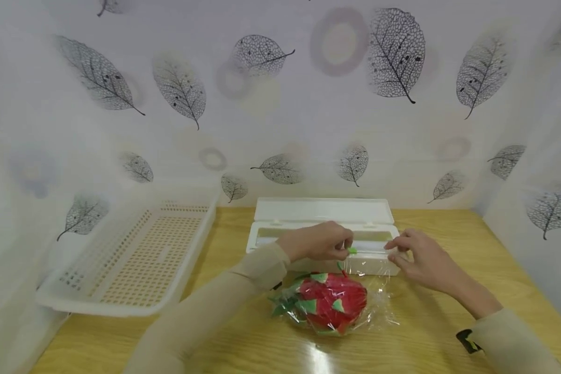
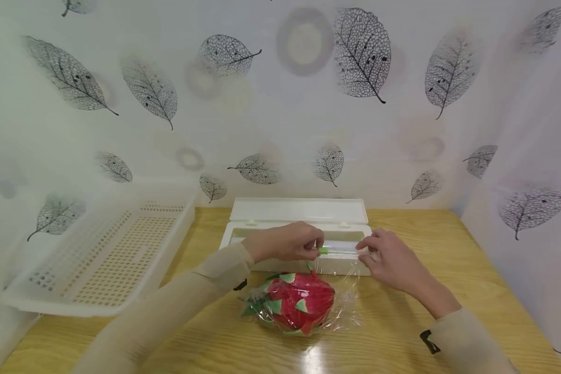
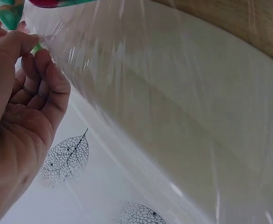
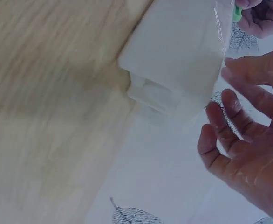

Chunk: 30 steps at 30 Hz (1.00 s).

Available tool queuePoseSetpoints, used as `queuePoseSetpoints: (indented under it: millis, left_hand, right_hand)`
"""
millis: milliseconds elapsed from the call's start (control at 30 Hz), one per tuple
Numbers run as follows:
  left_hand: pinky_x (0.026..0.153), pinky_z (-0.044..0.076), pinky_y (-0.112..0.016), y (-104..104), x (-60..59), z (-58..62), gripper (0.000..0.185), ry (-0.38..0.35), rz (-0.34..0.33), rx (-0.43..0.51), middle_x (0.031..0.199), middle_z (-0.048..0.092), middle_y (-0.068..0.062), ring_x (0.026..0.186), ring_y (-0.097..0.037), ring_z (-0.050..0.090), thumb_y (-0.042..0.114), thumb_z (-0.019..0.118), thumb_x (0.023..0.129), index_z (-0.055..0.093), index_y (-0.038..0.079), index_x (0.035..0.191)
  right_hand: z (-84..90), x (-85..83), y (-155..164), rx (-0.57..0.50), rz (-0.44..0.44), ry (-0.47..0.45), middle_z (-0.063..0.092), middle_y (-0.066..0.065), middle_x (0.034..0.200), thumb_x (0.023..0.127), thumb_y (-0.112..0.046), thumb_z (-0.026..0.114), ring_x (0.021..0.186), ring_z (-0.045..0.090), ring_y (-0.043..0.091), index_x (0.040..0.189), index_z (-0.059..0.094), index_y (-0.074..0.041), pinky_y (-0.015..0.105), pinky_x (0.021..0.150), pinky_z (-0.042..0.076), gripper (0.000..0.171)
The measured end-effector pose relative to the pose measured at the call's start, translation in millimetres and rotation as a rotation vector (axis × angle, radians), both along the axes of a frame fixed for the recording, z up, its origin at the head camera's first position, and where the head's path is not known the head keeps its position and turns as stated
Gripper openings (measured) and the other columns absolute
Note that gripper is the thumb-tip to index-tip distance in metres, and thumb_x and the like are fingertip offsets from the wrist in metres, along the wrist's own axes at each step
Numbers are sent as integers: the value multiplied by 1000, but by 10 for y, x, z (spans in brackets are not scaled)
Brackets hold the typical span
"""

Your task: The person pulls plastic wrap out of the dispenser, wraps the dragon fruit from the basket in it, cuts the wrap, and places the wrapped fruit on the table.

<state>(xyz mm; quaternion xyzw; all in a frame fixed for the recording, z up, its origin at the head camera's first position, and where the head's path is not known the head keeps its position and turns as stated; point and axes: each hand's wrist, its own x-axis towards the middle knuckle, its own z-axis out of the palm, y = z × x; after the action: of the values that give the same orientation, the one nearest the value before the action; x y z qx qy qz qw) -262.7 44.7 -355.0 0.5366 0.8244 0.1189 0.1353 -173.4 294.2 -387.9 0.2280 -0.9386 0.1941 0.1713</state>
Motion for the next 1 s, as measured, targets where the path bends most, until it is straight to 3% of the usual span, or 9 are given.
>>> queuePoseSetpoints:
  millis: [100, 233, 467, 700, 800, 933, 1000]
  left_hand:
    - [66, 45, -12, 3, 6, -28, 12, 20, 10, 22, 87, 68, -4, 71, -7, 55, 15, 63, 99, 68, 5, 104]
    - [64, 44, -12, 14, 7, -45, 13, 29, 17, 43, 85, 68, -3, 69, -7, 55, 18, 65, 100, 69, 6, 102]
    - [63, 45, -12, 21, 25, -53, 13, 19, 29, 63, 84, 68, -2, 69, -6, 56, 19, 65, 100, 69, 6, 101]
    - [66, 47, -11, 27, 18, -65, 14, 31, 34, 53, 87, 70, -2, 72, -6, 57, 19, 64, 101, 69, 6, 102]
    - [66, 46, -11, 27, 11, -73, 15, 47, 25, 59, 87, 70, -3, 72, -6, 57, 20, 64, 100, 70, 6, 102]
    - [64, 44, -12, 23, 6, -74, 14, 59, 18, 67, 84, 69, -3, 69, -6, 55, 20, 65, 100, 70, 7, 101]
    - [63, 43, -12, 24, 5, -75, 14, 61, 17, 72, 83, 68, -2, 68, -6, 54, 19, 65, 100, 71, 7, 101]
  right_hand:
    - [32, 6, -84, 17, 52, 47, 64, -3, 92, 83, -6, 81, 81, 61, 14, 100, 77, -12, 31, 67, 51, 18]
    - [40, -10, -249, 54, 101, 54, 66, -2, 90, 85, -9, 81, 77, 60, 10, 96, 77, -10, 26, 64, 53, 12]
    - [100, -3, -332, 54, 29, -74, 67, -1, 78, 81, 4, 77, 70, 60, 10, 81, 73, -7, 27, 62, 53, 12]
    - [140, 51, -166, 24, -60, -202, 61, -2, 73, 85, 4, 71, 65, 48, 8, 82, 67, -6, 25, 58, 42, 11]
    - [133, 55, -105, 13, -42, -113, 64, -3, 76, 83, 5, 74, 66, 55, 8, 84, 68, -7, 27, 59, 48, 13]
    - [106, 2, -146, 10, 84, 94, 68, -3, 83, 78, 6, 80, 73, 66, 12, 90, 71, -7, 31, 64, 57, 20]
    - [95, -39, -195, 32, 155, 152, 69, -1, 88, 76, 5, 83, 76, 67, 15, 96, 74, -6, 31, 65, 58, 25]
